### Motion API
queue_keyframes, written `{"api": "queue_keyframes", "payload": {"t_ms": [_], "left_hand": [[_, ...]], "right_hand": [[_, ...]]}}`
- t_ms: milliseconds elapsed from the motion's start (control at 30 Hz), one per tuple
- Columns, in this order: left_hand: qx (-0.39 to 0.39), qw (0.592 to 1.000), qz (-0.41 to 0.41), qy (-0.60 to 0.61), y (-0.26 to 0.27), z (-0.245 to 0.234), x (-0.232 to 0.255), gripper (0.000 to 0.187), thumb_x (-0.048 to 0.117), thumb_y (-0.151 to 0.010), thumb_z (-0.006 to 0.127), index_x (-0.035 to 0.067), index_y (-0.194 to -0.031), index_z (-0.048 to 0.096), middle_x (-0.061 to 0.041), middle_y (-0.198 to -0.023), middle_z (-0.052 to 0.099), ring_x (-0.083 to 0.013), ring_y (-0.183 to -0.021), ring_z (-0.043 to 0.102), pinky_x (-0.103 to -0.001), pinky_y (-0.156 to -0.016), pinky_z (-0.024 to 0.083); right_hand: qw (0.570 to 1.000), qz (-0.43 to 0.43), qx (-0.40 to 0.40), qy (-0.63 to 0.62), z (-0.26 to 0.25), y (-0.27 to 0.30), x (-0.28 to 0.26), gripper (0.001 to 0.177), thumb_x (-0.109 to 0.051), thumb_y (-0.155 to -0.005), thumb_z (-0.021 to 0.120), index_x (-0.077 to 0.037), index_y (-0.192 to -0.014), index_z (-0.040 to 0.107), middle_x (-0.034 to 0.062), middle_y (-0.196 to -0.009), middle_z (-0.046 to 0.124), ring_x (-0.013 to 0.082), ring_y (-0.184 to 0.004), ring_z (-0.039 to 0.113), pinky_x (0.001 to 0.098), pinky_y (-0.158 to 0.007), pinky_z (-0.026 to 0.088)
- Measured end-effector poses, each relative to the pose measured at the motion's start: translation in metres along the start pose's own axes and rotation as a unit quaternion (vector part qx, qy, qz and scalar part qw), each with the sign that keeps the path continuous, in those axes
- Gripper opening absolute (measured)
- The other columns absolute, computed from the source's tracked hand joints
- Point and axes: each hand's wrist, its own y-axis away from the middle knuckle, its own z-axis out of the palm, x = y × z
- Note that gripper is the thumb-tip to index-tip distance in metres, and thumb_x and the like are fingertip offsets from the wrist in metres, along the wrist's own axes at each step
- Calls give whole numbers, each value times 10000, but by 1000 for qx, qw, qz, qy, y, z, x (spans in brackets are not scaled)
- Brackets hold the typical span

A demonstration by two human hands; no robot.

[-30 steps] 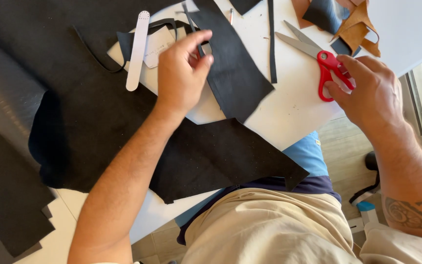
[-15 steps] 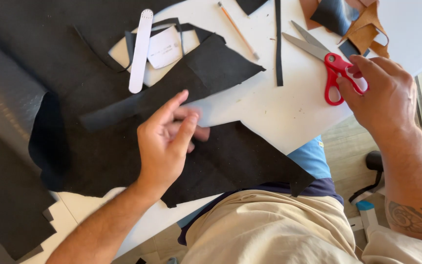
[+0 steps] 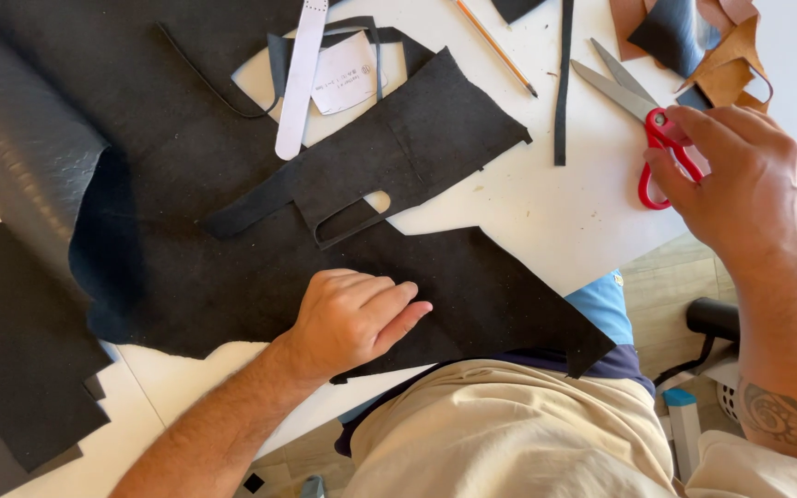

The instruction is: Marking and cutting shapes out of leather using a pen and scissors

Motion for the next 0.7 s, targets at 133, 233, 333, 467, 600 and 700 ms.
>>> {"api": "queue_keyframes", "payload": {"t_ms": [133,233,333,467,600,700], "left_hand": [[-6,1000,-3,-5,1,0,-1,223,213,-1011,702,39,-875,674,-15,-600,491,-178,-463,462,-312,-422,364],[-4,1000,3,-13,-1,-1,1,208,195,-1004,717,35,-876,682,-13,-604,508,-171,-468,473,-302,-428,379],[-6,1000,12,-18,-11,-4,3,197,176,-1002,717,34,-868,688,-15,-613,527,-161,-477,484,-292,-439,393],[-74,993,-4,-97,-47,-7,1,181,222,-983,759,43,-970,736,-28,-692,617,-145,-537,573,-319,-466,487],[-73,988,-21,-137,-116,7,-27,181,221,-963,719,85,-1082,706,-50,-797,504,-282,-598,542,-415,-499,422],[-37,989,-18,-142,-169,41,-66,217,217,-982,732,43,-1112,749,-66,-978,591,-243,-729,611,-360,-514,468]], "right_hand": [[1000,0,-12,13,3,3,2,314,-103,-1061,841,44,-1335,792,174,-1155,772,319,-958,688,390,-807,567],[1000,-1,-11,-1,2,6,3,315,-82,-1064,847,79,-1330,796,195,-1139,771,328,-945,684,394,-805,569],[1000,-5,-1,-12,-1,12,8,331,-81,-1056,867,107,-1320,797,218,-1115,774,340,-927,699,405,-793,579],[999,-5,37,-38,-10,24,10,222,-27,-1084,845,111,-1256,821,203,-1044,776,330,-890,720,433,-813,599],[998,-8,62,-27,-10,35,10,35,47,-1079,821,63,-1106,837,150,-957,810,265,-858,783,377,-769,669],[994,-10,88,-67,-17,42,7,69,31,-1048,768,74,-1097,792,138,-861,721,272,-723,659,404,-681,568]]}}
